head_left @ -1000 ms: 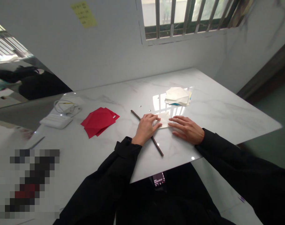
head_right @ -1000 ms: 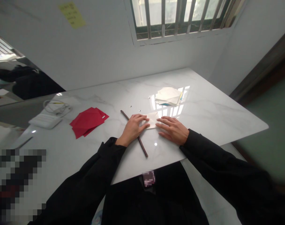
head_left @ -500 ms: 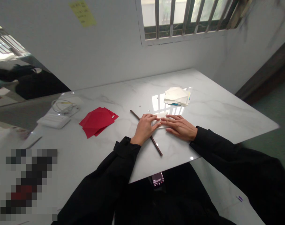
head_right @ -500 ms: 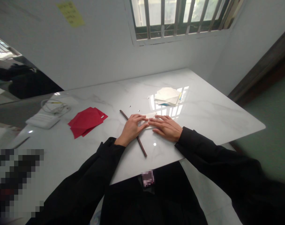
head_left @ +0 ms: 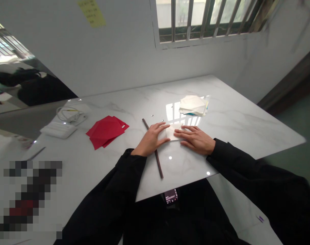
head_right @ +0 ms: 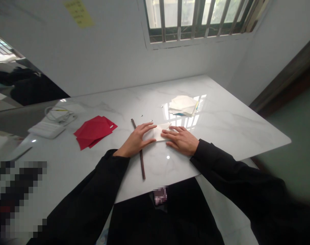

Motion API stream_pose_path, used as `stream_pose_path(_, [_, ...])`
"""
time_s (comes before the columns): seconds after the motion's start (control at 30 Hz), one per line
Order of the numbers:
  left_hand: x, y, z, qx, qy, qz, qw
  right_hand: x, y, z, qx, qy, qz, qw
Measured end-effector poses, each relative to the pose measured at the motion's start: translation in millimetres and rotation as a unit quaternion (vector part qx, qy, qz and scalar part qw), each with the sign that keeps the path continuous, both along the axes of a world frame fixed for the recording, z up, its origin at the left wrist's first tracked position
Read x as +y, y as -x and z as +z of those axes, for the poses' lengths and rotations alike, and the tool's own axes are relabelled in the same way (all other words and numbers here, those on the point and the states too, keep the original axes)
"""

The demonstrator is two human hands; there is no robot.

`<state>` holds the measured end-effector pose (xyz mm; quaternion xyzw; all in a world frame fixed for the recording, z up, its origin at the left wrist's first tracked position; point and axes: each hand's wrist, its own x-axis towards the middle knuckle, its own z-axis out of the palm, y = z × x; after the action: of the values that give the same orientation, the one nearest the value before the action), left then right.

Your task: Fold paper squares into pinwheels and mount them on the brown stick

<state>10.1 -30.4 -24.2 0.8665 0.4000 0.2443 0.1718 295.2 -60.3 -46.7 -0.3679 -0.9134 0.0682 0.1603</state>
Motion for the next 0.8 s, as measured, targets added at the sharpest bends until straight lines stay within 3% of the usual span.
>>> stream_pose_path(0.1, [-8,8,11.3,0.007,-0.041,0.007,0.999,1,0,-1.2,0.010,0.002,-0.001,1.000])
stream_pose_path(0.2, [-24,6,17.1,0.032,-0.056,-0.025,0.998,2,2,-1.4,0.023,0.007,-0.008,1.000])
stream_pose_path(0.43, [-62,5,9.8,0.140,-0.054,-0.031,0.988,4,4,-1.3,0.028,-0.001,-0.017,0.999])
stream_pose_path(0.8, [-68,7,3.2,0.130,-0.077,0.013,0.988,4,6,-3.2,0.038,-0.009,-0.025,0.999])
